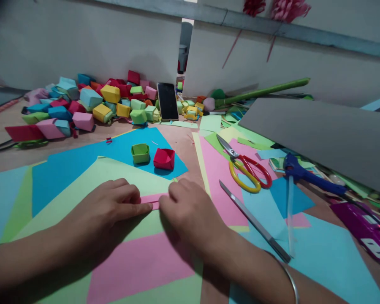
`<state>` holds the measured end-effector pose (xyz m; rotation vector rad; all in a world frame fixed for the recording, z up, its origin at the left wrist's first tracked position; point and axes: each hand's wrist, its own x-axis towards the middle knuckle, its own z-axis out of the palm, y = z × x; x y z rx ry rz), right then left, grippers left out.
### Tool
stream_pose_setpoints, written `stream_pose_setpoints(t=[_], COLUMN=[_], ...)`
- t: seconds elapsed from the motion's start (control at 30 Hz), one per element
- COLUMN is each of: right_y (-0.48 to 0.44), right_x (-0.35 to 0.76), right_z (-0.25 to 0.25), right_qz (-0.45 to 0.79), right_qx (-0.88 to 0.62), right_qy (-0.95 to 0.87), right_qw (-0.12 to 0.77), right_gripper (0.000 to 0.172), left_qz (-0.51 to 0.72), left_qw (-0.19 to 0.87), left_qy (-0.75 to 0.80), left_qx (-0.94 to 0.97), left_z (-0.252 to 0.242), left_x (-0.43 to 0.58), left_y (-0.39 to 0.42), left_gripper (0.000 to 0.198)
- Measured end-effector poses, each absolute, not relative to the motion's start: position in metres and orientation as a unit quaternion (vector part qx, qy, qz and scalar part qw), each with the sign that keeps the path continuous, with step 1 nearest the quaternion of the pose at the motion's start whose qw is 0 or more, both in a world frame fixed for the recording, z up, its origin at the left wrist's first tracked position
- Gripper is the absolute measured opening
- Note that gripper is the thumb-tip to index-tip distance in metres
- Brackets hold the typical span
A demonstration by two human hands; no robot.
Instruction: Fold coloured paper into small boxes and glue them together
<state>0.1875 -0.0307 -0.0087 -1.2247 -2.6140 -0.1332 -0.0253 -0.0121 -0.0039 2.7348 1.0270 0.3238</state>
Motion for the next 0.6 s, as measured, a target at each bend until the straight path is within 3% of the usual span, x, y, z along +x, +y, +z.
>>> stream_pose_setpoints(t=[0.1,0.4,0.47,0.6], right_y=[-0.048,-0.069,-0.069,-0.067], right_x=[0.176,0.186,0.188,0.182], right_z=[-0.009,-0.002,0.007,0.01], right_qz=[-0.12,-0.245,-0.246,-0.224], right_qx=[-0.364,-0.461,-0.477,-0.443], right_qy=[-0.919,-0.85,-0.841,-0.868], right_qw=[0.091,-0.072,-0.069,0.016], right_gripper=[0.023,0.018,0.019,0.02], left_qz=[0.082,0.043,0.054,0.074], left_qw=[0.096,0.104,0.102,0.071], left_qy=[0.346,0.336,0.337,0.334], left_qx=[0.93,0.935,0.934,0.937], left_z=[-0.002,0.0,-0.001,-0.003], left_x=[-0.024,-0.028,-0.029,-0.027], left_y=[-0.012,-0.011,-0.011,-0.012], left_gripper=[0.026,0.015,0.014,0.015])
